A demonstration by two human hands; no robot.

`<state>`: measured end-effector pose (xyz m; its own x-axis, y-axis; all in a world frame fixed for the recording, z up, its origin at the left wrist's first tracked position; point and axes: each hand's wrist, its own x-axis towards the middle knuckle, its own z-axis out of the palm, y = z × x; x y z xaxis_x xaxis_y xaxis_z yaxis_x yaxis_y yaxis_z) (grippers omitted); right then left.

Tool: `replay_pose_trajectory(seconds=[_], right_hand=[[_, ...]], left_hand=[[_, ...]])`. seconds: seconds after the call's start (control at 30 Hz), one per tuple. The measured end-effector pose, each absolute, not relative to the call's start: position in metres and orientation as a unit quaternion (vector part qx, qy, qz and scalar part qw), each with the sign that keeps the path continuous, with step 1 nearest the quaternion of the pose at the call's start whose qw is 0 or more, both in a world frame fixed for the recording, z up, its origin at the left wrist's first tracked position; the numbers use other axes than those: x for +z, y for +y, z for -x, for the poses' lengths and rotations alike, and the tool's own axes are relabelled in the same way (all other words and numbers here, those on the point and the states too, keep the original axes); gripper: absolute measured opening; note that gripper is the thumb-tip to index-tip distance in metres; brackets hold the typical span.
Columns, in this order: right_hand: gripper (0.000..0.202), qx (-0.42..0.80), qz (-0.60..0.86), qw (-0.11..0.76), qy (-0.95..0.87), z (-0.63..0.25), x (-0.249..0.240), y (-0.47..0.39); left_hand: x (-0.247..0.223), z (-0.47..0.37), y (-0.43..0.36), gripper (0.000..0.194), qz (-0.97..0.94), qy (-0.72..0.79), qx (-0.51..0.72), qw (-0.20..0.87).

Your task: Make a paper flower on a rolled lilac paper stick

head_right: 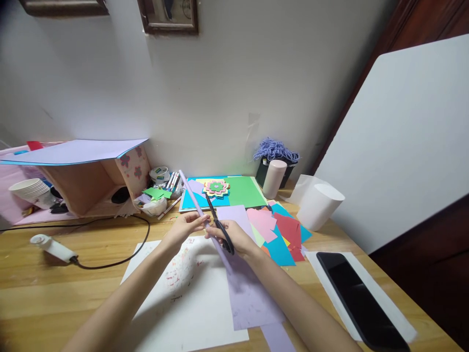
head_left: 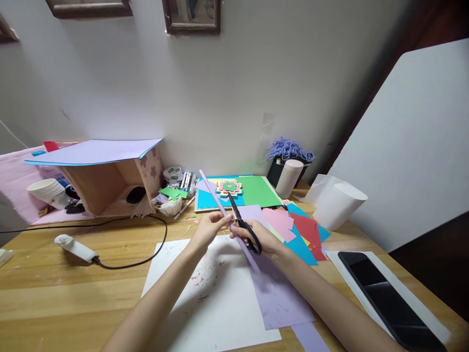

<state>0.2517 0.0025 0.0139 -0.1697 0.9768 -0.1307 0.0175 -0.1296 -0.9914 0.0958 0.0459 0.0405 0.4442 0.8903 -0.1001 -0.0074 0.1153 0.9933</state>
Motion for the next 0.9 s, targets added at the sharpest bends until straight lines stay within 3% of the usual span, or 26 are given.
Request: replay_pose_trajectory(seconds=[0.33,0.6,0.8,0.9], right_hand=[[0.034,0.608,0.466,0.36,-0.533,-0.249,0.017,-0.003],[0.03,0.623,0.454,0.355,-0.529,-0.247,0.018,-0.004],[0.03,0.62,0.452,0.363,-0.529,-0.246,0.02,-0.004],[0.031,0.604,0.466,0.378,-0.525,-0.247,0.022,-0.004]], left_hand=[[0.056,-0.057,0.086,0.023,-0.403,0.347,0.542,0.651],[0.065,-0.053,0.085,0.005,-0.336,0.353,0.557,0.673],[0.064,-0.051,0.087,0.007,-0.34,0.35,0.559,0.67],[0.064,-0.053,0.082,0.019,-0.405,0.341,0.509,0.679]])
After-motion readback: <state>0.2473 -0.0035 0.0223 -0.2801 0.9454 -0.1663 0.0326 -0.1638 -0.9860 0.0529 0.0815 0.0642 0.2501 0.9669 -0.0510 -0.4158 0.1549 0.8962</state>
